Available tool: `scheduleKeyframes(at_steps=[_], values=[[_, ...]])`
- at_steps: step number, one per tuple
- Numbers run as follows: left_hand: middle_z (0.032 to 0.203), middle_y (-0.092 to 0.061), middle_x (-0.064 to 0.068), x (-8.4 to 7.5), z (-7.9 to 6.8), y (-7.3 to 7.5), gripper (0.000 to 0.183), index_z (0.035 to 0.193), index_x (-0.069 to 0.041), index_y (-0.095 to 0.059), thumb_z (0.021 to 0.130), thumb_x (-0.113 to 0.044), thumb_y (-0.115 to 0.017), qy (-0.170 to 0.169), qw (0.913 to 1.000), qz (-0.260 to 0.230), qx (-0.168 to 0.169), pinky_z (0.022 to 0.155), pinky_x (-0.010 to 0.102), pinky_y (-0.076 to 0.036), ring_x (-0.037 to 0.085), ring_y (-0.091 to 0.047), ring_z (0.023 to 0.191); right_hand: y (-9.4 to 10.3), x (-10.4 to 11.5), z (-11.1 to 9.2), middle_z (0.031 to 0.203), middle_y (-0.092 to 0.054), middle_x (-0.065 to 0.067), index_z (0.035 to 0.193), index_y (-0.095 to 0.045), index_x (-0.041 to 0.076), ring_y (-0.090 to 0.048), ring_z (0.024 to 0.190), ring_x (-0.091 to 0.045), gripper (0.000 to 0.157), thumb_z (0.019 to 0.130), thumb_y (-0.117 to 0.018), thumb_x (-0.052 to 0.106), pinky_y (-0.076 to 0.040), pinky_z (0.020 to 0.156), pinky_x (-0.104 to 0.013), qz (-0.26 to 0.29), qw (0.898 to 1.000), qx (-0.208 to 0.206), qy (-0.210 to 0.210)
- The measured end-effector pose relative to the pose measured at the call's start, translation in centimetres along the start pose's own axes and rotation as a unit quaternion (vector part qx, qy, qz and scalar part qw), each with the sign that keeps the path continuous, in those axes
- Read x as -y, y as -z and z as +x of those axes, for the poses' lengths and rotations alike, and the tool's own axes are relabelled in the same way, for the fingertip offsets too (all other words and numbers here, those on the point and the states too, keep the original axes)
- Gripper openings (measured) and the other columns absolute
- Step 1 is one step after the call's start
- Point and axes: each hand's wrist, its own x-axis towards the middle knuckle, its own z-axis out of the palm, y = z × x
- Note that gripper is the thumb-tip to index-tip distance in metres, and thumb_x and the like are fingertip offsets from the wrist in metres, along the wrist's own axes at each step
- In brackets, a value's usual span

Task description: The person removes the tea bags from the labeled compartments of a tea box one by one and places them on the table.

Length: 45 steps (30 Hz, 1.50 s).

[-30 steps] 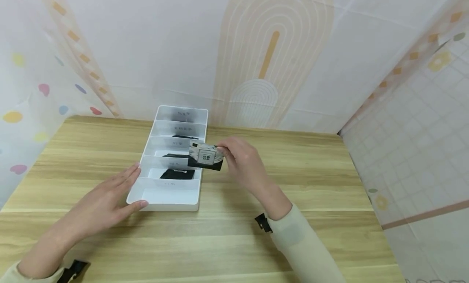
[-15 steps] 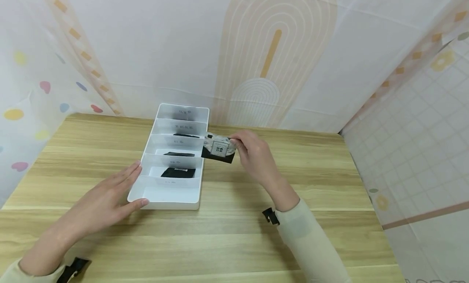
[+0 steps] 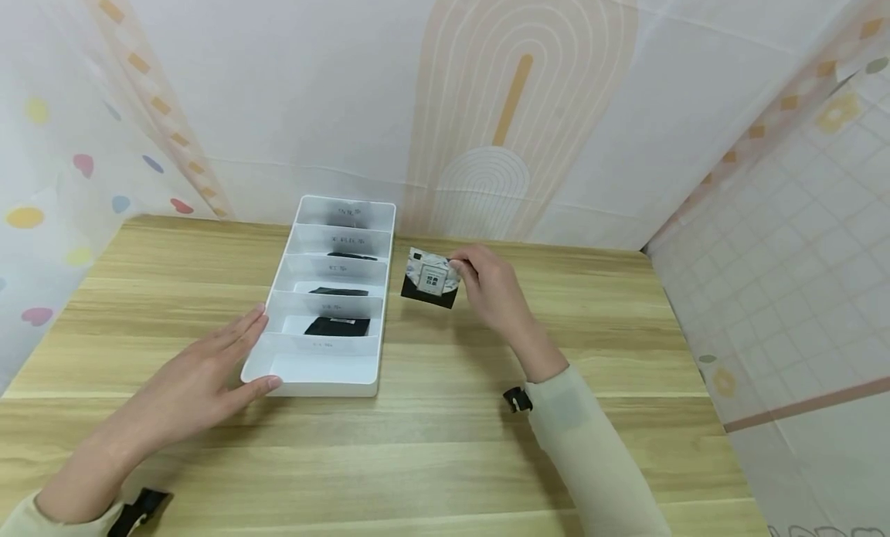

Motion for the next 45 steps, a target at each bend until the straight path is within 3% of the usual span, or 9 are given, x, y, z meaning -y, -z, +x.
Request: scheduleKeyframes(at_steps=[17, 27, 32, 40, 45], values=[[0.167, -0.031, 0.024, 0.1, 0.0, 0.0, 0.091, 0.158, 0.008, -0.036, 0.099, -0.054, -0.068, -0.001, 1.0000, 0.001, -0.001, 0.117, 0.063, -0.035, 0.046, -0.037, 0.149, -1.3, -3.1, 0.2, 0.088, -0.069, -0.013, 0.099, -0.072, -0.005, -0.055, 0.074, -0.019, 0.008, 0.101, -0.067, 0.002, -0.046, 0.064, -0.029, 0.036, 0.995, 0.052, -0.079], [0.167, -0.032, 0.023, 0.1, 0.0, 0.0, 0.090, 0.157, 0.008, -0.038, 0.099, -0.054, -0.068, 0.003, 1.0000, 0.001, 0.001, 0.117, 0.063, -0.034, 0.046, -0.037, 0.149, -2.3, -4.8, 0.4, 0.082, -0.063, -0.011, 0.098, -0.072, -0.005, -0.047, 0.071, -0.017, 0.008, 0.102, -0.066, 0.000, -0.039, 0.061, -0.025, 0.083, 0.986, 0.078, -0.120], [0.168, -0.031, 0.022, 0.0, 0.0, 0.1, 0.091, 0.158, 0.007, -0.037, 0.099, -0.055, -0.067, 0.010, 0.9999, -0.001, 0.007, 0.118, 0.062, -0.033, 0.045, -0.036, 0.150, -3.1, -5.5, 0.5, 0.082, -0.063, -0.010, 0.094, -0.071, -0.003, -0.050, 0.074, -0.018, 0.010, 0.102, -0.066, 0.000, -0.041, 0.063, -0.026, 0.089, 0.978, 0.105, -0.153], [0.167, -0.031, 0.023, 0.0, 0.0, 0.1, 0.091, 0.158, 0.008, -0.036, 0.100, -0.056, -0.066, 0.008, 0.9999, 0.000, 0.011, 0.118, 0.063, -0.033, 0.046, -0.036, 0.150, -4.2, -6.6, 0.2, 0.089, -0.069, -0.009, 0.098, -0.073, 0.000, -0.055, 0.079, -0.018, 0.011, 0.104, -0.065, 0.005, -0.046, 0.069, -0.030, 0.040, 0.971, 0.154, -0.176], [0.167, -0.031, 0.024, 0.0, 0.0, 0.1, 0.091, 0.158, 0.008, -0.036, 0.100, -0.056, -0.066, 0.011, 0.9999, 0.003, 0.011, 0.118, 0.063, -0.033, 0.045, -0.035, 0.150, -4.6, -6.9, 0.4, 0.091, -0.070, -0.010, 0.099, -0.073, -0.001, -0.056, 0.081, -0.019, 0.012, 0.104, -0.065, 0.005, -0.048, 0.072, -0.032, 0.033, 0.971, 0.156, -0.176]])
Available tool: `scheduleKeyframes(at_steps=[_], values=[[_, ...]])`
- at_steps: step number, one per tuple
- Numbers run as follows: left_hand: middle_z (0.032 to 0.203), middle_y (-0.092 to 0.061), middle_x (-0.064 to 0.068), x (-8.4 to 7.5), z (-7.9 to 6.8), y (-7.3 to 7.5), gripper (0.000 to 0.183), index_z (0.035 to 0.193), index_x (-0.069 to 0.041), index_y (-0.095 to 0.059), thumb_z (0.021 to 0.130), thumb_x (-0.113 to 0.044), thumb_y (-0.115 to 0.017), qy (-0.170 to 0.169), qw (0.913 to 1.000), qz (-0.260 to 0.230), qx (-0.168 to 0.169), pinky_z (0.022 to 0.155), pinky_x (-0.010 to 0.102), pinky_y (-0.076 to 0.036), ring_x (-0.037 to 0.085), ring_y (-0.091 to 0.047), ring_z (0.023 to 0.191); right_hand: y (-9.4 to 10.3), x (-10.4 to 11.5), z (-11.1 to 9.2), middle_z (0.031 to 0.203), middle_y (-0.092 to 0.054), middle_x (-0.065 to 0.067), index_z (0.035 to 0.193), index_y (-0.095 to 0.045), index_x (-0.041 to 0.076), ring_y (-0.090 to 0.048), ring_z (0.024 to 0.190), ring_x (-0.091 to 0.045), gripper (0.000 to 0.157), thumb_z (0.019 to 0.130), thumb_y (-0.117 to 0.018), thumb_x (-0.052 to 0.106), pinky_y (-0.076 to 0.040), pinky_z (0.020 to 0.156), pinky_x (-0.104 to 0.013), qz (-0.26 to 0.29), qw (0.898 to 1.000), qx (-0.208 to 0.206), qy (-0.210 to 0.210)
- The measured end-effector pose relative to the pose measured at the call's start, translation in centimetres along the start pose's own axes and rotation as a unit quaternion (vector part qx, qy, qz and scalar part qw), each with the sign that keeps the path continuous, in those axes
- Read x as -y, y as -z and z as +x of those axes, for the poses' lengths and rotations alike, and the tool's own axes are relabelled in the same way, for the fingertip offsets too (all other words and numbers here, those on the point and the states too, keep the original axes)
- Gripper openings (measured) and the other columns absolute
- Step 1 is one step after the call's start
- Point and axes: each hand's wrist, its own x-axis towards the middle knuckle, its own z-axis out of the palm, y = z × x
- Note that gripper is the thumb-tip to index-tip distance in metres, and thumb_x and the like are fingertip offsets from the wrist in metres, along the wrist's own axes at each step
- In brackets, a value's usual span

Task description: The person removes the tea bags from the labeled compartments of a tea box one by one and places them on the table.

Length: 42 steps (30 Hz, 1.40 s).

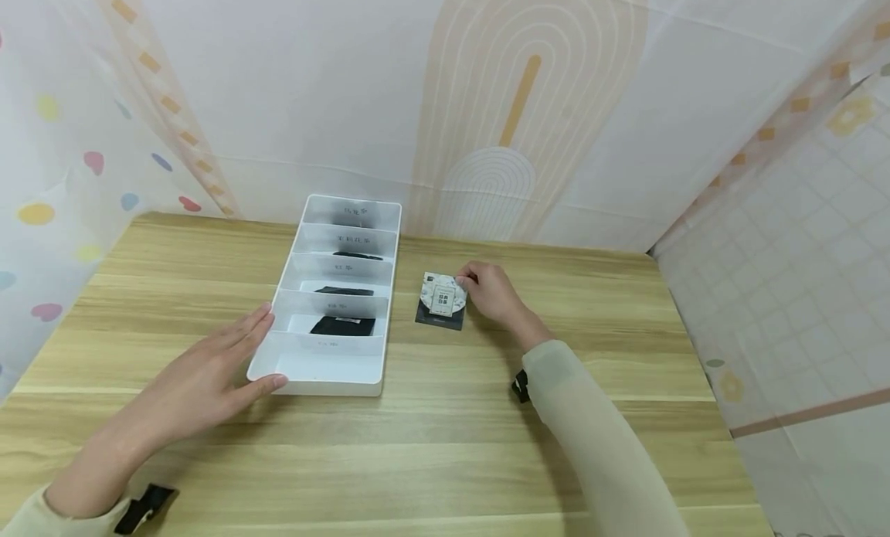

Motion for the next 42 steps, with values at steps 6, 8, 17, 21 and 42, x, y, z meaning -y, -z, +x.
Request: scheduleKeyframes(at_steps=[6, 8, 17, 21, 42], values=[[0.167, -0.032, 0.024, 0.14, -0.06, -0.11, 0.091, 0.159, 0.007, -0.036, 0.099, -0.055, -0.068, -0.007, 1.0000, -0.004, -0.006, 0.118, 0.062, -0.034, 0.045, -0.037, 0.149, -0.27, -0.19, 0.46, 0.090, -0.070, -0.009, 0.098, -0.073, 0.000, -0.055, 0.079, -0.019, 0.013, 0.104, -0.065, 0.006, -0.045, 0.071, -0.031, -0.009, 1.000, 0.007, -0.001], [0.167, -0.032, 0.024, 0.15, -0.08, -0.15, 0.091, 0.158, 0.007, -0.037, 0.099, -0.054, -0.068, -0.009, 0.9999, -0.003, -0.009, 0.118, 0.062, -0.034, 0.045, -0.038, 0.149, -0.37, -0.32, 0.52, 0.090, -0.070, -0.009, 0.099, -0.074, 0.000, -0.055, 0.080, -0.019, 0.013, 0.105, -0.065, 0.007, -0.046, 0.072, -0.031, -0.012, 1.000, 0.010, -0.005], [0.167, -0.031, 0.024, 0.09, -0.15, -0.13, 0.091, 0.158, 0.008, -0.037, 0.100, -0.055, -0.067, -0.006, 0.9999, -0.007, -0.010, 0.118, 0.062, -0.033, 0.045, -0.036, 0.150, -0.76, -0.52, 0.98, 0.092, -0.071, -0.007, 0.099, -0.076, 0.004, -0.056, 0.080, -0.018, 0.016, 0.106, -0.065, 0.013, -0.048, 0.072, -0.032, -0.026, 0.999, 0.040, -0.008], [0.168, -0.031, 0.022, 0.02, -0.18, -0.08, 0.091, 0.158, 0.008, -0.037, 0.099, -0.055, -0.067, -0.003, 0.9999, -0.008, -0.007, 0.118, 0.062, -0.033, 0.044, -0.036, 0.150, -0.80, -0.38, 0.93, 0.091, -0.071, -0.005, 0.099, -0.076, 0.005, -0.056, 0.078, -0.018, 0.016, 0.106, -0.065, 0.015, -0.048, 0.071, -0.032, -0.029, 0.998, 0.054, -0.013], [0.168, -0.030, 0.021, 0.13, -0.17, -0.23, 0.091, 0.158, 0.008, -0.036, 0.100, -0.055, -0.067, -0.004, 1.0000, -0.004, -0.006, 0.117, 0.063, -0.034, 0.046, -0.037, 0.149, -0.81, -0.56, 0.87, 0.097, -0.073, -0.006, 0.104, -0.078, 0.005, -0.059, 0.084, -0.020, 0.017, 0.106, -0.066, 0.018, -0.051, 0.077, -0.035, -0.035, 0.998, 0.055, -0.009]])
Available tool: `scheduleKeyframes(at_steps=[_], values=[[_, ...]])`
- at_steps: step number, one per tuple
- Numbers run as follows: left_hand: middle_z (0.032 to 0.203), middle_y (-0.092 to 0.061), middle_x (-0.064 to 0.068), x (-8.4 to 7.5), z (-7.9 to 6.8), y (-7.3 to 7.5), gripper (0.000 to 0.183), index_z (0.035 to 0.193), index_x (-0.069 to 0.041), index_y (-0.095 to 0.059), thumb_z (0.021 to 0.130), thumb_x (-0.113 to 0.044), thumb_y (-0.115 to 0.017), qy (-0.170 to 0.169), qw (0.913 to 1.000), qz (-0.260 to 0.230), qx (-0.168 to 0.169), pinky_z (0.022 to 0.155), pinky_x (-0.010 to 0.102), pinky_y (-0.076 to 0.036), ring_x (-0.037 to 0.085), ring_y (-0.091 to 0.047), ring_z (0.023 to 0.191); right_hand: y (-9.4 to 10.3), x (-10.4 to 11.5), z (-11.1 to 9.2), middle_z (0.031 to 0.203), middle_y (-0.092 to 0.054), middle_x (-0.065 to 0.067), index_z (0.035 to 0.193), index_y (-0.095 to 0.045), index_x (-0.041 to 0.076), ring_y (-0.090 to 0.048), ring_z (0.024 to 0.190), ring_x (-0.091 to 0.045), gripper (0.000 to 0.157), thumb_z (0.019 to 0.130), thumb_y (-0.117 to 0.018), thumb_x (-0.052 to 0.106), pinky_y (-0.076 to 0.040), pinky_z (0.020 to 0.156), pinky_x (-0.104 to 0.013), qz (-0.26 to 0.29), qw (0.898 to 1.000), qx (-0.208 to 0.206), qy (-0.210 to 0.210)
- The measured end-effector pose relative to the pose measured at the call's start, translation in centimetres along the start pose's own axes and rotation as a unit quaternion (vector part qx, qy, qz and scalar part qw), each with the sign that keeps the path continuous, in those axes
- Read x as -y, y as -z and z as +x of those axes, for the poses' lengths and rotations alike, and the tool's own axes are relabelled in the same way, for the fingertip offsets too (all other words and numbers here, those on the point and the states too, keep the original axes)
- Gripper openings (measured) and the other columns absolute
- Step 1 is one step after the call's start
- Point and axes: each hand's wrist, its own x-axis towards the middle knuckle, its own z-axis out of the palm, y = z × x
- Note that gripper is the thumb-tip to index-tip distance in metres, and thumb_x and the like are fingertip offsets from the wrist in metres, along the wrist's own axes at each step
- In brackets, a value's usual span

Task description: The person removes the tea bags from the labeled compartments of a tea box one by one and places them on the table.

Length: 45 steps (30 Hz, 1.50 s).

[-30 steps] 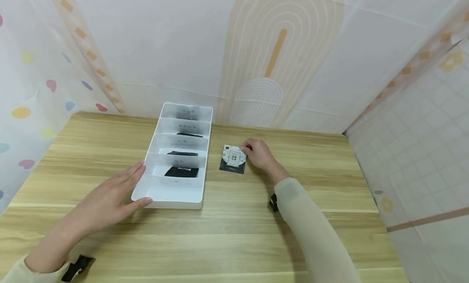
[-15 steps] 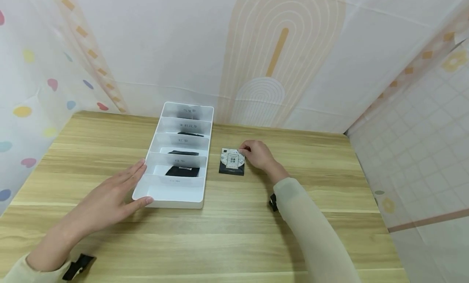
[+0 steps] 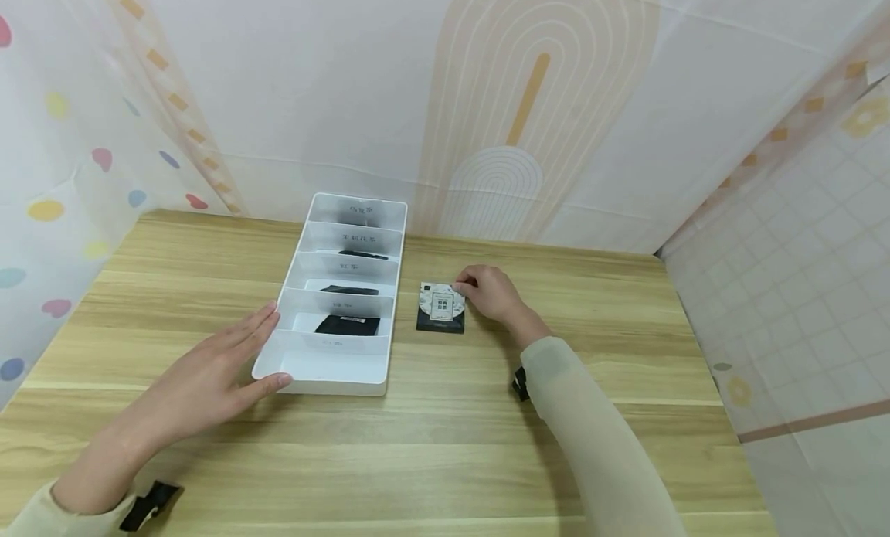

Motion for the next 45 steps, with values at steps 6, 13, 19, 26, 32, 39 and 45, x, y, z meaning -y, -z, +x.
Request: scheduleKeyframes(at_steps=[6, 13, 19, 26, 32, 39, 45], values=[[0.169, -0.030, 0.021, 0.0, 0.0, 0.0, 0.091, 0.159, 0.007, -0.036, 0.100, -0.055, -0.067, 0.000, 1.0000, 0.000, 0.001, 0.117, 0.063, -0.034, 0.046, -0.037, 0.149, 0.1, -0.2, -0.1, 0.098, -0.073, -0.008, 0.104, -0.077, 0.003, -0.059, 0.085, -0.021, 0.017, 0.106, -0.066, 0.015, -0.051, 0.077, -0.035, 0.015, 1.000, -0.013, -0.009], [0.169, -0.029, 0.020, -0.1, 0.0, 0.0, 0.091, 0.159, 0.007, -0.036, 0.100, -0.055, -0.066, 0.004, 1.0000, 0.001, 0.002, 0.118, 0.063, -0.034, 0.046, -0.036, 0.150, 0.6, 0.1, -0.4, 0.100, -0.073, -0.009, 0.106, -0.077, 0.004, -0.059, 0.087, -0.022, 0.015, 0.105, -0.068, 0.015, -0.051, 0.077, -0.035, 0.027, 0.999, -0.036, -0.011], [0.169, -0.029, 0.021, -0.1, 0.0, 0.1, 0.092, 0.159, 0.007, -0.035, 0.100, -0.056, -0.065, 0.008, 0.9999, -0.002, 0.008, 0.118, 0.063, -0.033, 0.046, -0.036, 0.150, 1.3, 0.7, -0.9, 0.099, -0.071, -0.009, 0.107, -0.077, 0.002, -0.058, 0.083, -0.022, 0.014, 0.104, -0.069, 0.013, -0.050, 0.071, -0.034, 0.029, 0.998, -0.057, 0.017], [0.169, -0.029, 0.021, -0.1, 0.0, 0.1, 0.092, 0.159, 0.007, -0.035, 0.100, -0.056, -0.065, 0.008, 0.9999, -0.001, 0.006, 0.118, 0.062, -0.033, 0.045, -0.036, 0.150, 2.1, 1.5, -1.4, 0.102, -0.073, -0.011, 0.110, -0.075, 0.000, -0.062, 0.088, -0.025, 0.017, 0.104, -0.068, 0.013, -0.052, 0.075, -0.036, 0.025, 0.997, -0.072, 0.031], [0.169, -0.029, 0.021, 0.0, 0.0, 0.1, 0.091, 0.159, 0.007, -0.036, 0.100, -0.056, -0.065, 0.006, 1.0000, 0.000, 0.004, 0.118, 0.062, -0.034, 0.045, -0.036, 0.150, 2.6, 2.0, -1.9, 0.105, -0.074, -0.012, 0.114, -0.074, -0.001, -0.065, 0.092, -0.026, 0.019, 0.104, -0.068, 0.014, -0.055, 0.077, -0.039, 0.019, 0.995, -0.084, 0.043], [0.168, -0.031, 0.022, -0.1, 0.0, 0.1, 0.091, 0.158, 0.008, -0.037, 0.099, -0.055, -0.067, 0.004, 1.0000, -0.002, 0.002, 0.117, 0.063, -0.034, 0.046, -0.037, 0.149, 3.1, 2.7, -2.6, 0.107, -0.072, -0.015, 0.121, -0.072, -0.005, -0.066, 0.093, -0.028, 0.026, 0.104, -0.069, 0.015, -0.056, 0.076, -0.042, 0.018, 0.993, -0.100, 0.064], [0.167, -0.031, 0.023, 0.0, 0.1, 0.2, 0.093, 0.159, 0.007, -0.036, 0.098, -0.055, -0.069, -0.002, 1.0000, 0.001, 0.004, 0.117, 0.062, -0.035, 0.046, -0.038, 0.148, 3.4, 3.3, -3.2, 0.114, -0.072, -0.018, 0.123, -0.070, -0.006, -0.067, 0.096, -0.029, 0.028, 0.102, -0.070, 0.013, -0.059, 0.078, -0.043, 0.014, 0.990, -0.107, 0.089]])
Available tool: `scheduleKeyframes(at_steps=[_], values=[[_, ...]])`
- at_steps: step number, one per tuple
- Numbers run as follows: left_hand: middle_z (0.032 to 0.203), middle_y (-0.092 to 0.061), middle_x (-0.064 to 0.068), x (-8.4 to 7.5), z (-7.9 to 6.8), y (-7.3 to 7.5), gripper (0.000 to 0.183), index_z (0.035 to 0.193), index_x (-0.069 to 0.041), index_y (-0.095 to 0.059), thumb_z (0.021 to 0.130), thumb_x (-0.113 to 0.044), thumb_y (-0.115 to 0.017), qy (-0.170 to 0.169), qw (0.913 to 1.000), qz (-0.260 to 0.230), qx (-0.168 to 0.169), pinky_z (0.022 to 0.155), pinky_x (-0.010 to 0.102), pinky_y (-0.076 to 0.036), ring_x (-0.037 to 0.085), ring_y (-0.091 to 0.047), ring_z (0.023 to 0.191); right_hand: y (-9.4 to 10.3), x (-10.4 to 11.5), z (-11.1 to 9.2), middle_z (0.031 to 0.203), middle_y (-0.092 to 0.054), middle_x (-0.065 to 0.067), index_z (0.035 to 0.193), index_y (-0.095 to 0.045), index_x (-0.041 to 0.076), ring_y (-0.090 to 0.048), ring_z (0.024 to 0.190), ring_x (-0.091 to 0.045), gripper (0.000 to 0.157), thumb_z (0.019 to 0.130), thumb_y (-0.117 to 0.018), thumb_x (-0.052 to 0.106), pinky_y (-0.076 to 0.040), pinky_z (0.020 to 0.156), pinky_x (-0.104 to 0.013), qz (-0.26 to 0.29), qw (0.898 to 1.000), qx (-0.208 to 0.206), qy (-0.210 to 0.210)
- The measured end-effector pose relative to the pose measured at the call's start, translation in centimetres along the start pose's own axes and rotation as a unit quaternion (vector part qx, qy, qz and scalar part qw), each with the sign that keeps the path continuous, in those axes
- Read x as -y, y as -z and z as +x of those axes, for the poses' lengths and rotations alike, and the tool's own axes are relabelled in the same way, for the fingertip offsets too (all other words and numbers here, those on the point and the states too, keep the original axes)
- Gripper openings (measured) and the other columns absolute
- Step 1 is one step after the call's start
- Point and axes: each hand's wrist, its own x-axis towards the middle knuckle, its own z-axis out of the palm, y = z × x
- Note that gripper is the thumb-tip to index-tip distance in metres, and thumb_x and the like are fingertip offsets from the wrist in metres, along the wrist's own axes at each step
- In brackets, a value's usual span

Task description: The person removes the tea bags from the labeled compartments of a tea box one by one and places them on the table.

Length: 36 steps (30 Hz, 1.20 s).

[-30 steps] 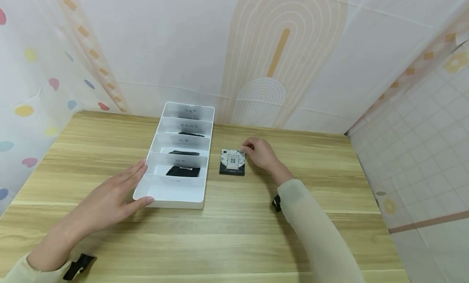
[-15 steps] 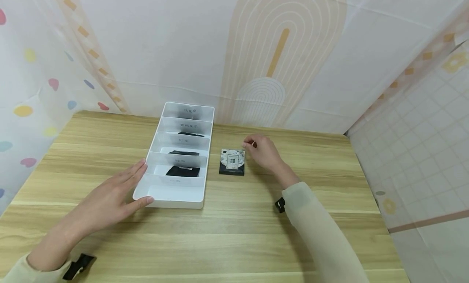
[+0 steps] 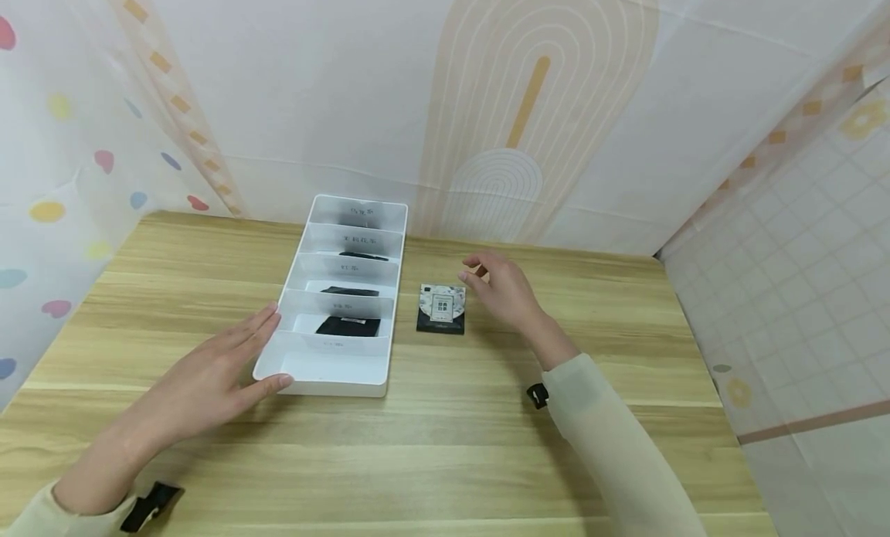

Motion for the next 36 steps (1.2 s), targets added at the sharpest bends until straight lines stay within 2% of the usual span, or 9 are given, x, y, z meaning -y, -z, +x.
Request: scheduleKeyframes(at_steps=[7, 12, 17, 20, 27, 36], values=[[0.168, -0.031, 0.021, 0.0, -0.1, -0.1, 0.090, 0.158, 0.007, -0.036, 0.099, -0.054, -0.068, 0.000, 1.0000, -0.001, -0.007, 0.118, 0.062, -0.035, 0.044, -0.038, 0.149, 0.3, 1.1, -0.5, 0.126, -0.069, -0.020, 0.129, -0.068, -0.005, -0.068, 0.106, -0.032, 0.033, 0.101, -0.072, 0.011, -0.059, 0.086, -0.051, -0.015, 1.000, 0.002, 0.027], [0.167, -0.032, 0.023, 0.1, -0.2, -0.1, 0.091, 0.158, 0.007, -0.036, 0.099, -0.054, -0.068, -0.004, 0.9999, -0.002, -0.013, 0.116, 0.062, -0.035, 0.044, -0.038, 0.149, 0.5, 2.3, -0.9, 0.133, -0.066, -0.020, 0.138, -0.063, -0.006, -0.066, 0.115, -0.034, 0.043, 0.101, -0.073, 0.014, -0.056, 0.096, -0.052, -0.020, 0.999, 0.011, 0.044], [0.168, -0.031, 0.021, 0.1, -0.1, -0.2, 0.091, 0.159, 0.007, -0.036, 0.099, -0.055, -0.068, -0.001, 0.9999, -0.001, -0.012, 0.117, 0.062, -0.035, 0.043, -0.038, 0.149, 0.6, 3.3, -1.4, 0.142, -0.062, -0.023, 0.145, -0.057, -0.005, -0.057, 0.132, -0.039, 0.053, 0.101, -0.074, 0.018, -0.046, 0.113, -0.054, -0.037, 0.997, 0.012, 0.059], [0.168, -0.031, 0.021, 0.1, -0.1, -0.2, 0.091, 0.158, 0.007, -0.037, 0.099, -0.054, -0.068, -0.001, 0.9999, 0.000, -0.012, 0.117, 0.062, -0.035, 0.044, -0.038, 0.149, 0.5, 3.8, -1.7, 0.148, -0.057, -0.023, 0.148, -0.054, -0.004, -0.051, 0.140, -0.040, 0.058, 0.100, -0.075, 0.020, -0.039, 0.119, -0.053, -0.047, 0.995, 0.010, 0.083], [0.166, -0.033, 0.023, 0.3, -0.1, -0.3, 0.091, 0.158, 0.008, -0.038, 0.098, -0.053, -0.070, -0.011, 0.9998, 0.000, -0.019, 0.115, 0.062, -0.037, 0.046, -0.040, 0.147, -0.1, 4.8, -1.9, 0.152, -0.055, -0.021, 0.147, -0.056, -0.005, -0.048, 0.142, -0.040, 0.061, 0.097, -0.076, 0.024, -0.036, 0.120, -0.052, -0.066, 0.986, 0.000, 0.151], [0.166, -0.033, 0.024, 0.2, 0.0, -0.1, 0.092, 0.158, 0.007, -0.037, 0.097, -0.053, -0.071, -0.007, 0.9999, 0.002, -0.014, 0.116, 0.062, -0.036, 0.046, -0.040, 0.147, -0.7, 6.2, -1.9, 0.156, -0.051, -0.020, 0.148, -0.055, -0.004, -0.045, 0.145, -0.040, 0.065, 0.098, -0.073, 0.032, -0.033, 0.122, -0.053, -0.082, 0.982, 0.020, 0.167]])
